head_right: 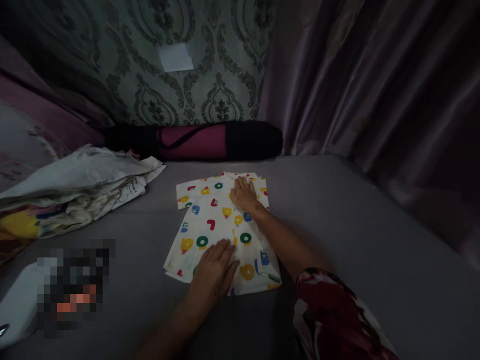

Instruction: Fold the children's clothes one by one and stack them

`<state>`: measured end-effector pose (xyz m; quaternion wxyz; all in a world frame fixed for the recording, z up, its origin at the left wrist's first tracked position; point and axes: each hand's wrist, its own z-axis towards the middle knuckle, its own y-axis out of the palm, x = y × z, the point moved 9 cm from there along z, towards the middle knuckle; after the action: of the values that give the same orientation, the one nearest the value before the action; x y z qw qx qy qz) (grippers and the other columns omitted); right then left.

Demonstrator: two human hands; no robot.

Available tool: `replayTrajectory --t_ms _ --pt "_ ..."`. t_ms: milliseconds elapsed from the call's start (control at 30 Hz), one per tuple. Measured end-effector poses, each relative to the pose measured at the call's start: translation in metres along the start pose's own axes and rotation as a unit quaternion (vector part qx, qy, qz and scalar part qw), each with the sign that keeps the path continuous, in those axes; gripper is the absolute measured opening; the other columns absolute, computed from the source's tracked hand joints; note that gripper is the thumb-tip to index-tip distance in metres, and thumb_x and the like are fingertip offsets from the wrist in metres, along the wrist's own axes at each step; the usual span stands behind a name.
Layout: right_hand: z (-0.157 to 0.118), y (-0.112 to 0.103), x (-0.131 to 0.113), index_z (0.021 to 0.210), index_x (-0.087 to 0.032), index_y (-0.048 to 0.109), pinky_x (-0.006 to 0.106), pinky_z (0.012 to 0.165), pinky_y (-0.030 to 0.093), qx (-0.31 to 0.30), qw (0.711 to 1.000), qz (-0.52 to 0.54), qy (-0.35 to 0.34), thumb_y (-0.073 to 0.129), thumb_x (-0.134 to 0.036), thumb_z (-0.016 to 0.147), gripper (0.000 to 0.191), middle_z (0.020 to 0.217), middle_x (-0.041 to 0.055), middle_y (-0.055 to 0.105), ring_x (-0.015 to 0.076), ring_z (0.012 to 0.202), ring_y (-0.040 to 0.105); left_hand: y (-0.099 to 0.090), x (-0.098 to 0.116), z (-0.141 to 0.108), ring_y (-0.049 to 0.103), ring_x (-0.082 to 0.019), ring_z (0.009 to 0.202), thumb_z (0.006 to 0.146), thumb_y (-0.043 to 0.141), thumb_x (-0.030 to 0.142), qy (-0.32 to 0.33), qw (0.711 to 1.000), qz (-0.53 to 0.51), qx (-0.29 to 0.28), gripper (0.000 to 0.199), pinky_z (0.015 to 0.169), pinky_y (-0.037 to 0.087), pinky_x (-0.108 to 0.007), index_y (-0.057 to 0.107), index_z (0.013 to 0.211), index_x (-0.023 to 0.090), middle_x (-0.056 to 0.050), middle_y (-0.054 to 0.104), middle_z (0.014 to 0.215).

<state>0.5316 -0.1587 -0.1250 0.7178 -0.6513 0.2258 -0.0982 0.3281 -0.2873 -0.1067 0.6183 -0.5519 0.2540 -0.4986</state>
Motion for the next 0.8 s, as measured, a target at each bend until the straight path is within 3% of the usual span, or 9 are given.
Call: replayTrajectory --t_ms 200,400,600,800 --pt "-0.013 -0.005 0.011 0.151 -0.006 0.026 0.042 0.119 0.009 -0.026 0.998 0.059 0.021 0.016 -0.037 0.099 0.061 0.159 0.0115 0.021 0.0220 0.147 0.014 -0.009 0.002 0.001 0.056 -0.027 0.123 0.095 0.045 0.027 0.002 1.000 -0.013 -0.017 0.032 0.103 0.046 -0.046 0.057 0.122 0.015 -0.014 0.060 0.131" --pt "-0.041 -0.015 0.039 0.148 -0.002 0.030 0.046 0.119 0.008 0.013 0.998 0.025 0.054 0.021 -0.036 0.097 0.062 0.158 0.0159 0.023 0.0274 0.147 0.014 -0.012 0.004 0.001 0.054 -0.029 0.123 0.095 0.046 0.027 -0.006 0.999 -0.028 -0.040 0.031 0.103 0.044 -0.047 0.058 0.120 0.014 -0.015 0.059 0.131" --pt "-0.066 -0.007 0.054 0.151 -0.004 0.025 0.040 0.118 0.014 -0.015 0.994 0.082 0.072 0.016 -0.038 0.098 0.064 0.160 0.0138 0.019 0.0251 0.147 0.015 -0.022 -0.003 0.004 0.060 -0.023 0.113 0.095 0.046 0.026 -0.008 0.996 -0.088 -0.024 0.026 0.099 0.047 -0.037 0.061 0.112 0.015 -0.012 0.064 0.121" --pt "-0.110 -0.016 0.043 0.147 -0.002 0.032 0.042 0.117 0.013 0.026 0.998 0.023 0.058 0.023 -0.035 0.097 0.060 0.157 0.0167 0.027 0.0268 0.145 0.019 -0.027 -0.015 0.007 0.065 -0.020 0.097 0.096 0.042 0.029 -0.047 0.990 -0.127 -0.040 0.024 0.087 0.049 -0.030 0.063 0.102 0.019 -0.007 0.069 0.103"
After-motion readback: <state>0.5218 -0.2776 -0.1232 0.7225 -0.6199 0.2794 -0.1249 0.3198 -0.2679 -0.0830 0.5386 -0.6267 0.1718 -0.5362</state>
